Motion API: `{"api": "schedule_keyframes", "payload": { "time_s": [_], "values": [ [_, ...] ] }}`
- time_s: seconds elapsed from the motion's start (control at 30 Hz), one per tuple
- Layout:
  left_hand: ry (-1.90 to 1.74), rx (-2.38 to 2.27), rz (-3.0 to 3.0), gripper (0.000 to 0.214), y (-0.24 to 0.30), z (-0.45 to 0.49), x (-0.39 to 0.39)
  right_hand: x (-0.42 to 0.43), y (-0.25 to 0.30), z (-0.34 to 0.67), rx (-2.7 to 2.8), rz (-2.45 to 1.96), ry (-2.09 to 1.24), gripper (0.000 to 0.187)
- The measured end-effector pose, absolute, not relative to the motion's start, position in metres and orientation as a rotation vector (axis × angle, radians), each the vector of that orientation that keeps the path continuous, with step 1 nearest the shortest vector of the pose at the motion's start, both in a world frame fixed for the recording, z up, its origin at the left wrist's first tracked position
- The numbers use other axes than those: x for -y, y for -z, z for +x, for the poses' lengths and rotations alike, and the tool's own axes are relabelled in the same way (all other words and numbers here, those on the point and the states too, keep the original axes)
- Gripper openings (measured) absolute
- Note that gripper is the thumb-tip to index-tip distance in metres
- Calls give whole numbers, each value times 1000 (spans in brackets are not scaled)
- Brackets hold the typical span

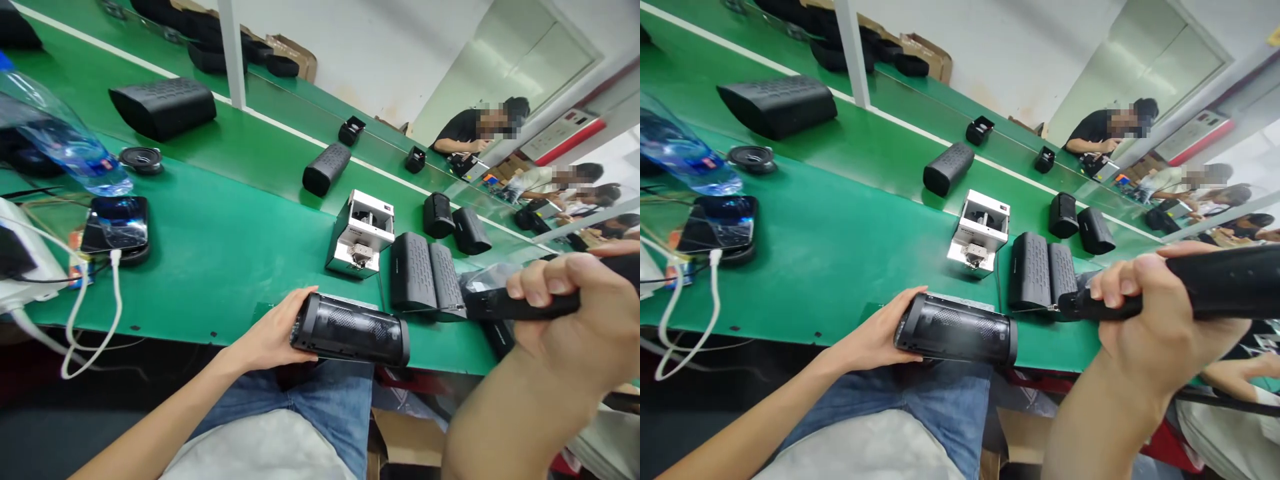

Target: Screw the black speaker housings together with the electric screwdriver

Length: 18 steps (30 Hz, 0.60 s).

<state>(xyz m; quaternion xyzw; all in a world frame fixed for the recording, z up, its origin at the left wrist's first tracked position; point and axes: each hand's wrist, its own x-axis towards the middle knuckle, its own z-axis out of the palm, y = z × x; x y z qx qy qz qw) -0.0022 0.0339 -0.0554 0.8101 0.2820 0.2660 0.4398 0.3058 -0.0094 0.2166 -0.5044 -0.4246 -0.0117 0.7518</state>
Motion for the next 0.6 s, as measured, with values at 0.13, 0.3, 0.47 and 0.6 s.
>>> {"api": "schedule_keyframes", "payload": {
  "time_s": [0.13,0.3,0.47,0.6],
  "values": [
    [-652,-711,1995,127,55,-3,-34,16,-213,311,926,-1159,12,19],
    [-646,-725,1993,124,56,-3,-34,22,-208,304,932,-1175,-24,19],
    [-636,-739,1981,126,54,-3,-33,22,-192,311,937,-1177,-103,23],
    [-617,-760,1955,126,54,-4,-32,19,-163,318,981,-1162,-203,25]
  ]
}}
